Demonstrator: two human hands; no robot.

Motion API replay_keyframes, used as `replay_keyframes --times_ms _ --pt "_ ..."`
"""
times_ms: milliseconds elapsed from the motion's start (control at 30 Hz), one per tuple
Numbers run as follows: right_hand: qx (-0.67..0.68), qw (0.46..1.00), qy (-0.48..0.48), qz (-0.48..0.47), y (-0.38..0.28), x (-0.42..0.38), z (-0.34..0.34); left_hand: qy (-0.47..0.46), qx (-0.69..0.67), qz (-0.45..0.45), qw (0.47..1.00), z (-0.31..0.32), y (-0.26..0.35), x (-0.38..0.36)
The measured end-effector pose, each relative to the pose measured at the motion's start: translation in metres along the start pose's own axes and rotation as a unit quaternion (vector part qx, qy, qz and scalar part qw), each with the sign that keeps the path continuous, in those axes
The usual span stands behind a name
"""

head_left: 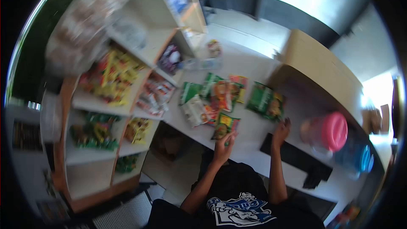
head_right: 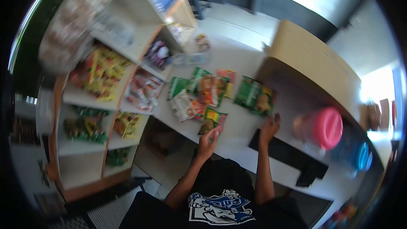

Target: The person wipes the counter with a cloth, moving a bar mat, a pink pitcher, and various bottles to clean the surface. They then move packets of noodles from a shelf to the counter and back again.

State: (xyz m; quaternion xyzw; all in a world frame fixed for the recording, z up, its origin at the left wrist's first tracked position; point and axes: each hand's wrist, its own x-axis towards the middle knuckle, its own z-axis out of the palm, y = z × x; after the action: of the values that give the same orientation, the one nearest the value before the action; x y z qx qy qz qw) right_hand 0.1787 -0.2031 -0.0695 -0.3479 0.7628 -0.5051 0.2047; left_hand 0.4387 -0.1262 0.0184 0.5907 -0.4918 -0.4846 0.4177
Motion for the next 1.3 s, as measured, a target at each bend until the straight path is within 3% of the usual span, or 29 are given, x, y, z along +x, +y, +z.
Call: replay_keyframes --times_ms 133,233,267,400,500,633,733,800,967,1033,1300 --pt "0.037 0.998 -0.035 0.028 -0.064 -0.061 -0.008 0.219 -0.082 -0.036 0.972 -0.07 -0.032 -0.053" --pt "-0.049 0.977 -0.04 -0.204 -0.089 -0.095 0.011 0.376 -0.096 -0.032 0.921 -0.122 -0.024 -0.081" --pt "-0.003 0.976 -0.062 -0.207 -0.106 -0.106 0.02 0.421 -0.093 -0.016 0.902 -0.138 -0.02 -0.087" --pt "0.107 0.94 -0.226 -0.234 -0.182 -0.152 0.058 0.562 -0.039 0.06 0.824 -0.198 0.004 -0.097" --pt "0.137 0.875 -0.353 -0.301 -0.213 -0.188 0.09 0.616 0.056 0.102 0.779 -0.238 0.039 -0.104" --pt "0.211 0.761 -0.479 -0.383 -0.297 -0.259 0.127 0.647 0.19 0.142 0.725 -0.282 0.08 -0.095" --pt "0.207 0.717 -0.512 -0.425 -0.361 -0.309 0.152 0.608 0.256 0.089 0.747 -0.308 0.092 -0.086" --pt "0.227 0.712 -0.535 -0.394 -0.387 -0.338 0.18 0.578 0.284 0.056 0.763 -0.317 0.103 -0.081" --pt "0.145 0.747 -0.423 -0.492 -0.415 -0.378 0.229 0.582 0.283 0.062 0.76 -0.326 0.105 -0.08" --pt "0.107 0.767 -0.406 -0.485 -0.417 -0.388 0.236 0.586 0.278 0.07 0.758 -0.33 0.096 -0.075" --pt "0.171 0.784 -0.401 -0.442 -0.4 -0.382 0.219 0.598 0.202 0.119 0.767 -0.336 0.073 -0.062"
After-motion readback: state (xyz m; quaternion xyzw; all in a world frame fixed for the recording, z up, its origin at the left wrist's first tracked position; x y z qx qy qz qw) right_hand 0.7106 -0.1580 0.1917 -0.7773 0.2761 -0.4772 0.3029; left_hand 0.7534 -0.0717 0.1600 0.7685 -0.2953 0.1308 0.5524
